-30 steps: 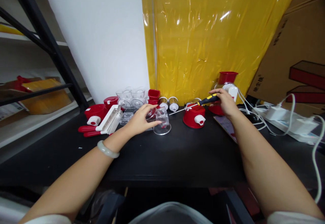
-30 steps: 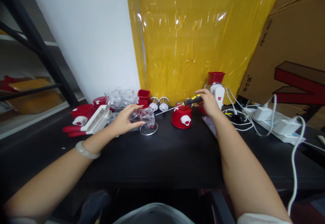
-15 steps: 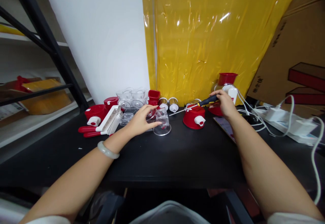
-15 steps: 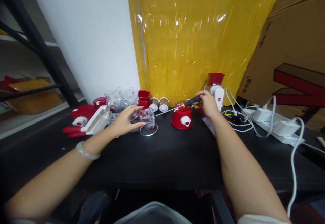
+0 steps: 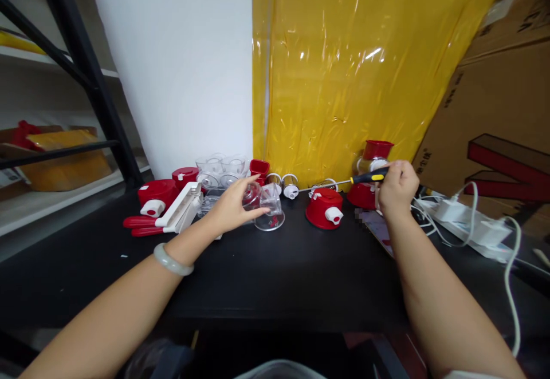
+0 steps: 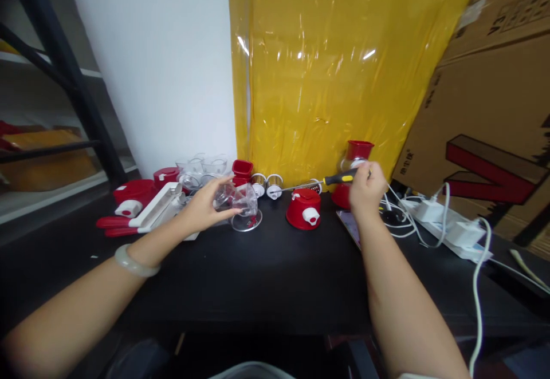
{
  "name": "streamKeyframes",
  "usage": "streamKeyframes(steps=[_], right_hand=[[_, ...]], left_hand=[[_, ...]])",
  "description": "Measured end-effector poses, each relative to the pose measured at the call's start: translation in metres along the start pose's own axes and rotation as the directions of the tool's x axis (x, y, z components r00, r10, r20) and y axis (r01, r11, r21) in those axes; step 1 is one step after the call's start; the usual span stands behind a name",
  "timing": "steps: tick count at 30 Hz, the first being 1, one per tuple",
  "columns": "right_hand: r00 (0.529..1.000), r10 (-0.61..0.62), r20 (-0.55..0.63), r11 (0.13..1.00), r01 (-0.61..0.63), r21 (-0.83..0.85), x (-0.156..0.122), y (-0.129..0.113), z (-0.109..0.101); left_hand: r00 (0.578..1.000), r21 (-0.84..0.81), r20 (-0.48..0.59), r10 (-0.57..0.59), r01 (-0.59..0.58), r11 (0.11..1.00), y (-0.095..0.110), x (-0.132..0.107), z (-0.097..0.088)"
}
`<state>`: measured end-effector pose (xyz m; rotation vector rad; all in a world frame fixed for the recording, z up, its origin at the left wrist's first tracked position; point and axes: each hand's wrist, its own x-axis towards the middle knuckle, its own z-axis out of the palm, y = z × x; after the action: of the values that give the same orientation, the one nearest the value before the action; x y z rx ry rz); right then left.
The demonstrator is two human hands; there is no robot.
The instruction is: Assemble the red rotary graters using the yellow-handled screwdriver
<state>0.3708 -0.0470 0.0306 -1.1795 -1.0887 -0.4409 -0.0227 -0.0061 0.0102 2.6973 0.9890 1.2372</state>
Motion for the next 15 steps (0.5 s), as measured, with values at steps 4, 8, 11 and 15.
streamKeyframes(steps=[4, 8, 11, 15], right_hand=[[0.969, -0.242, -0.044, 0.965, 0.235, -0.116, -0.02, -0.026, 0.007], [0.852, -0.51, 0.122, 0.833, 0.524, -0.178, -0.037, -0.049, 0.01], [0.656, -0.729, 0.197, 0.643, 0.754, -0.131, -0.047, -0.065, 0.0], [0.457, -0.827, 0.326, 0.485, 0.875, 0.003, -0.062, -0.08, -0.026]], left_hand=[[0.986, -0.037, -0.137, -0.099, 0.095, 0.995, -0.004, 0.003, -0.006], [0.949, -0.107, -0.257, -0.183, 0.16, 0.981, -0.004, 0.005, -0.012], [0.909, -0.245, -0.295, -0.294, 0.225, 0.943, -0.003, 0.006, -0.014], [0.863, -0.639, -0.185, -0.47, 0.257, 0.724, 0.001, 0.009, -0.011]])
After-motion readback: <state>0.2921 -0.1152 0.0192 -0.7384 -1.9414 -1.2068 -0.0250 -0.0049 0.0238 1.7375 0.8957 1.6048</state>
